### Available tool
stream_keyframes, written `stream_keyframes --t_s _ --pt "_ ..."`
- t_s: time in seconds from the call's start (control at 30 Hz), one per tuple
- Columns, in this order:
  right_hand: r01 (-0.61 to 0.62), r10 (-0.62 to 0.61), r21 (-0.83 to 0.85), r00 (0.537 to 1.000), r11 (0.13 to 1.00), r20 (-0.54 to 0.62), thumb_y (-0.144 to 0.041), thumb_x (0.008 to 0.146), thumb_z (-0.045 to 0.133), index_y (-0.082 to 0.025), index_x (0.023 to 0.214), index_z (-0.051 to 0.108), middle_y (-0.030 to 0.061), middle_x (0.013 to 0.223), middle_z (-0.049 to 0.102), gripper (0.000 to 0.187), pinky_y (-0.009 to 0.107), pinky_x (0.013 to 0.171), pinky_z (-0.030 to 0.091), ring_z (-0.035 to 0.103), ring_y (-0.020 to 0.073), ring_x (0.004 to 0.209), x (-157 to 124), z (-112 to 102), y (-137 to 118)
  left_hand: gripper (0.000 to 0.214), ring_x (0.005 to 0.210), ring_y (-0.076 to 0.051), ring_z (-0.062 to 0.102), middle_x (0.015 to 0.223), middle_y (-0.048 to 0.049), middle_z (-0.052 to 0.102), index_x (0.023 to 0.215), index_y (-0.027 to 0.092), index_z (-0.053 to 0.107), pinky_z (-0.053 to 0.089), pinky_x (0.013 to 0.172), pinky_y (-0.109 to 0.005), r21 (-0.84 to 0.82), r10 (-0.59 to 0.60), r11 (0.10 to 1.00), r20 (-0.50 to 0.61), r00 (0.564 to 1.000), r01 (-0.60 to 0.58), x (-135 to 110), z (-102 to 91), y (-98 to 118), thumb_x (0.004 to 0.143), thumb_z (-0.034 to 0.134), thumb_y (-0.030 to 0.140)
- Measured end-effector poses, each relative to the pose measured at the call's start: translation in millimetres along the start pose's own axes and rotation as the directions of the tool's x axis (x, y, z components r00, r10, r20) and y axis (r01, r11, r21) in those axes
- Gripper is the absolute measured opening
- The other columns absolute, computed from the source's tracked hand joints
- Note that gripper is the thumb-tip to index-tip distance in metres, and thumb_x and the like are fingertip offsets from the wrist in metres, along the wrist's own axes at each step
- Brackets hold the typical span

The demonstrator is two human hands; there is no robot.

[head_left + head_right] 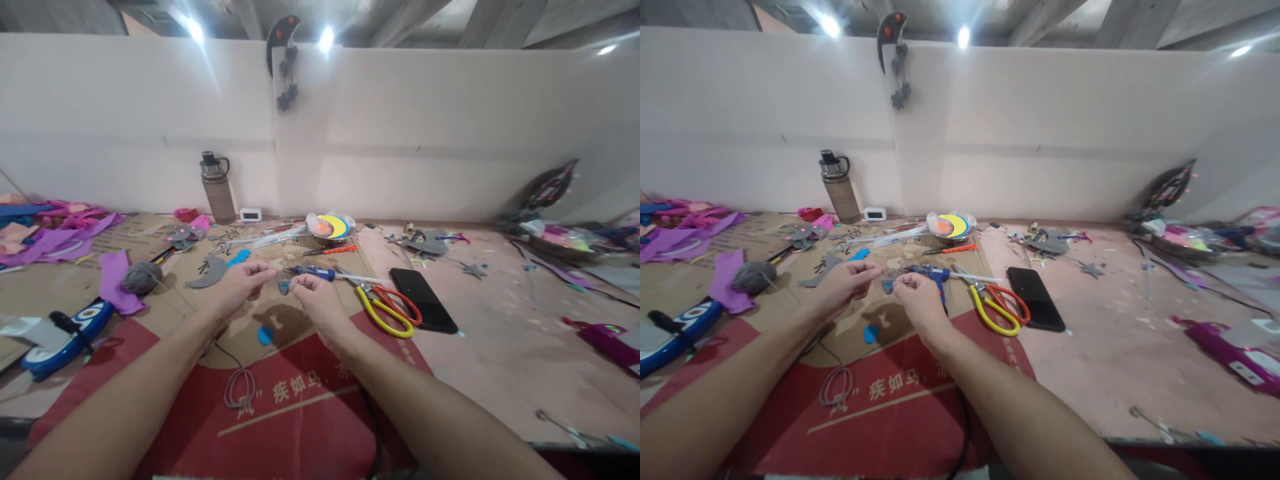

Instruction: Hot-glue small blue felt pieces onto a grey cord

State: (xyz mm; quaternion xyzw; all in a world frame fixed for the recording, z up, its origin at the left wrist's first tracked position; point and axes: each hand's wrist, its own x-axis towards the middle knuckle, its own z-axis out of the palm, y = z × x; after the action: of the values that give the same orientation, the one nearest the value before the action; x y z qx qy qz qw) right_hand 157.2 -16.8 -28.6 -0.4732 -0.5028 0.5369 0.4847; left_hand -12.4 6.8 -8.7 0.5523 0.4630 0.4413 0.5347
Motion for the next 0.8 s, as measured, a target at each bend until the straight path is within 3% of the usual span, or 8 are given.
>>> stream_keyframes --t_s 0.1,0.17,0.23,0.37,0.57,0.8 --pt "0.018 -0.019 -0.034 1.000 0.999 -0.021 -0.034 0.069 0.058 -0.020 0.071 0.058 -0.0083 0.052 0.040 0.015 0.024 0.047 0.021 0.029 0.0076 0.046 -3 -3 -6 0.039 0.054 -0.011 0.048 0.061 -0.0028 0.058 0.072 0.016 0.074 0.037 0.051 -0.023 0.057 0.074 0.996 -0.017 0.997 -0.073 -1 -0.5 1 0.078 0.064 0.053" --pt "0.046 -0.048 -0.080 0.998 0.996 -0.034 -0.033 0.069 0.057 -0.019 0.071 0.059 -0.0078 0.054 0.042 0.014 0.024 0.048 0.023 0.030 0.0077 0.048 -5 -4 -10 0.041 0.075 -0.016 0.058 0.083 -0.0096 0.070 0.079 0.016 0.077 0.043 0.063 -0.025 0.116 0.128 0.984 0.041 0.991 -0.132 -2 -0.5 3 0.078 0.062 0.055" --pt "0.071 -0.072 -0.133 0.997 0.989 -0.009 -0.031 0.067 0.056 -0.018 0.069 0.060 -0.0065 0.056 0.047 0.013 0.023 0.050 0.025 0.034 0.0079 0.050 -5 -5 -13 0.042 0.077 -0.017 0.059 0.090 -0.0105 0.071 0.087 0.016 0.077 0.044 0.066 -0.026 0.153 0.112 0.980 0.109 0.988 -0.128 -4 -0.4 5 0.078 0.063 0.055" --pt "0.122 -0.108 -0.227 0.991 0.966 0.072 -0.027 0.064 0.057 -0.017 0.064 0.059 -0.0046 0.058 0.053 0.010 0.023 0.053 0.030 0.041 0.0089 0.055 0 -4 -14 0.034 0.069 -0.014 0.057 0.083 -0.0059 0.071 0.091 0.017 0.075 0.044 0.064 -0.026 0.224 0.085 0.966 0.210 0.974 -0.133 -5 0.3 7 0.072 0.073 0.045" --pt "0.185 -0.164 -0.303 0.982 0.935 0.092 -0.033 0.069 0.058 -0.017 0.070 0.060 -0.0053 0.056 0.051 0.016 0.022 0.049 0.026 0.037 0.0081 0.050 1 -5 -10 0.020 0.067 -0.014 0.058 0.074 -0.0023 0.068 0.084 0.018 0.072 0.043 0.064 -0.025 0.387 0.100 0.906 0.195 0.976 -0.170 -4 -1.2 7 0.072 0.069 0.034" --pt "0.245 -0.216 -0.462 0.969 0.852 0.116 -0.032 0.072 0.055 -0.017 0.077 0.061 -0.0032 0.057 0.055 0.017 0.022 0.049 0.029 0.044 0.0094 0.051 3 -9 -3 0.017 0.059 -0.012 0.053 0.066 0.0002 0.063 0.076 0.017 0.069 0.039 0.058 -0.025 0.508 0.138 0.836 0.169 0.976 -0.207 -5 0.2 2 0.071 0.067 0.033"
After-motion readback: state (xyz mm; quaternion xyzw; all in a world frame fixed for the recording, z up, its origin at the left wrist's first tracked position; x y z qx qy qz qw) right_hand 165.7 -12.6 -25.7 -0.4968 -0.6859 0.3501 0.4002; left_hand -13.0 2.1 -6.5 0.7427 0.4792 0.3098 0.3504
